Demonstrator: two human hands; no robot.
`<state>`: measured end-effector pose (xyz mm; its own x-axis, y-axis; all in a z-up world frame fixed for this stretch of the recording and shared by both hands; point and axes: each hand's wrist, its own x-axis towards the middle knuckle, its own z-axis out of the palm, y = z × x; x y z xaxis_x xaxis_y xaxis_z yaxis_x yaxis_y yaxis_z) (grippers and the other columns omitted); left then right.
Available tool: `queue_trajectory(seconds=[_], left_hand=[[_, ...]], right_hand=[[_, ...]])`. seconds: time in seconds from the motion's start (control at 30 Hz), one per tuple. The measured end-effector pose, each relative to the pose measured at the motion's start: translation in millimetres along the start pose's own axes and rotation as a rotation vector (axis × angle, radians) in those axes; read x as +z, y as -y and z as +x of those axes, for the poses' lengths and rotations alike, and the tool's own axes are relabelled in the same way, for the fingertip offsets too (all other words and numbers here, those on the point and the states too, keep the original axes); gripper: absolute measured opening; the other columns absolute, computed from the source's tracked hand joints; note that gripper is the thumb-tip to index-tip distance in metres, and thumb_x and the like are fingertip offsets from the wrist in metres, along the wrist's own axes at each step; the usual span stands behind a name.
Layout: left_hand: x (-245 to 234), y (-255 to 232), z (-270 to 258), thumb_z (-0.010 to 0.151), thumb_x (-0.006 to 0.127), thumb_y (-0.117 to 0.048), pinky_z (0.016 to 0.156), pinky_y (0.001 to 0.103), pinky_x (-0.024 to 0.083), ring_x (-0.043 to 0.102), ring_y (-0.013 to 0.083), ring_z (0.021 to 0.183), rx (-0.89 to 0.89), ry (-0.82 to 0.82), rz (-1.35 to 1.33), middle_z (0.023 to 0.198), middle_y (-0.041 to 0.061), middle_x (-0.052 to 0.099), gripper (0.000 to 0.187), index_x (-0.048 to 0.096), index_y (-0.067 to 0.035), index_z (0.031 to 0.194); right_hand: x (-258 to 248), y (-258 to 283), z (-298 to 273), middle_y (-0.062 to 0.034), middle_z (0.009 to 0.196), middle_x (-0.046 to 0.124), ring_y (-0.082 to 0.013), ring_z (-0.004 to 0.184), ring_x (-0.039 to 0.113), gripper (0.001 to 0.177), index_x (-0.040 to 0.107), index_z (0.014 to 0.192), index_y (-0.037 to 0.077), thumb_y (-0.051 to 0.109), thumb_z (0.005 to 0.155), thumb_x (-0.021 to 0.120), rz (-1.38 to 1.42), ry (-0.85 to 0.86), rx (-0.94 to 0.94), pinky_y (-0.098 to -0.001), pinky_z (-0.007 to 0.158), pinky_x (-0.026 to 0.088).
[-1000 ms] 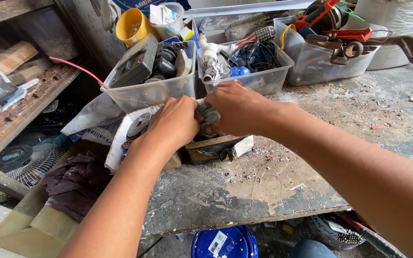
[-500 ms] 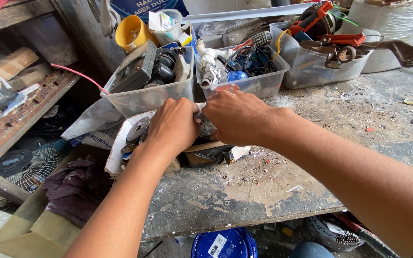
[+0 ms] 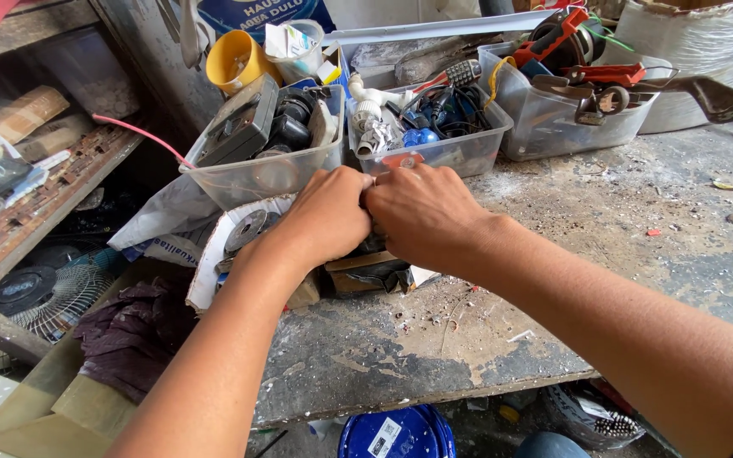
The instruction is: Searching for parts in bins and repairing a mechanical component using a screwdriver
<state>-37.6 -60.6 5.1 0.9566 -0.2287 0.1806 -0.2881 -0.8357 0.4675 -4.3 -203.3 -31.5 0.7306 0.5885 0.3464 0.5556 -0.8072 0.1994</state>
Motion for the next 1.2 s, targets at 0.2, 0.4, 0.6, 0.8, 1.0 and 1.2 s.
queue_trajectory(seconds=[0.2, 0.4, 0.6, 0.8, 1.0, 1.2], left_hand=[[-9, -5, 4, 0.084, 0.052, -0.011, 0.091, 0.053, 0.056, 0.07, 0.0443, 0.102, -0.051, 0.035, 0.083, 0.091, 0.024, 0.075, 0.027, 0.078, -0.01, 0.076], [-6, -27, 17, 0.087, 0.056, -0.026, 0.098, 0.062, 0.051, 0.065, 0.0472, 0.118, -0.188, 0.106, 0.211, 0.119, 0.027, 0.07, 0.036, 0.077, -0.003, 0.103], [11, -82, 56, 0.085, 0.051, -0.006, 0.081, 0.053, 0.053, 0.066, 0.0452, 0.105, -0.212, 0.136, 0.387, 0.121, 0.022, 0.065, 0.027, 0.065, -0.003, 0.108], [36, -120, 119, 0.078, 0.046, -0.002, 0.071, 0.055, 0.05, 0.064, 0.0482, 0.091, 0.074, 0.023, 0.288, 0.111, 0.03, 0.061, 0.027, 0.061, 0.004, 0.099], [69, -154, 158, 0.082, 0.041, 0.005, 0.08, 0.051, 0.047, 0.059, 0.036, 0.108, 0.194, 0.124, 0.241, 0.122, 0.019, 0.06, 0.044, 0.057, -0.01, 0.12], [100, -152, 188, 0.103, 0.045, 0.0, 0.073, 0.044, 0.047, 0.049, 0.0209, 0.086, 0.158, 0.066, 0.253, 0.103, 0.008, 0.049, 0.012, 0.053, -0.009, 0.104]], right_hand=[[-23, -5, -15, -0.0154, 0.086, 0.075, -0.0444, 0.084, 0.075, 0.019, 0.079, 0.098, 0.013, 0.023, 0.083, 0.075, 0.234, -0.001, 0.159, -0.0569, 0.074, 0.061], [-6, -85, -10, -0.0058, 0.098, 0.079, -0.036, 0.1, 0.073, 0.022, 0.081, 0.097, 0.038, 0.029, 0.087, 0.063, 0.481, -0.127, 0.485, -0.0529, 0.087, 0.06], [-32, -160, -50, -0.0154, 0.137, 0.048, -0.0404, 0.123, 0.041, 0.063, 0.056, 0.145, 0.011, 0.01, 0.082, 0.064, 0.137, -0.164, 0.504, -0.055, 0.076, 0.052], [-32, -188, -68, -0.0163, 0.126, 0.056, -0.0333, 0.099, 0.061, 0.072, 0.029, 0.16, 0.016, 0.006, 0.094, 0.055, 0.157, 0.202, 0.602, -0.0479, 0.066, 0.054], [-3, -214, -60, -0.0226, 0.11, 0.053, -0.0338, 0.079, 0.059, 0.039, 0.041, 0.14, 0.001, -0.002, 0.102, 0.047, 0.19, 0.132, 0.558, -0.0462, 0.06, 0.055], [13, -232, -54, -0.0129, 0.084, 0.054, -0.0234, 0.061, 0.053, 0.024, 0.047, 0.124, -0.001, -0.005, 0.101, 0.052, 0.065, 0.094, 0.461, -0.0379, 0.046, 0.053]])
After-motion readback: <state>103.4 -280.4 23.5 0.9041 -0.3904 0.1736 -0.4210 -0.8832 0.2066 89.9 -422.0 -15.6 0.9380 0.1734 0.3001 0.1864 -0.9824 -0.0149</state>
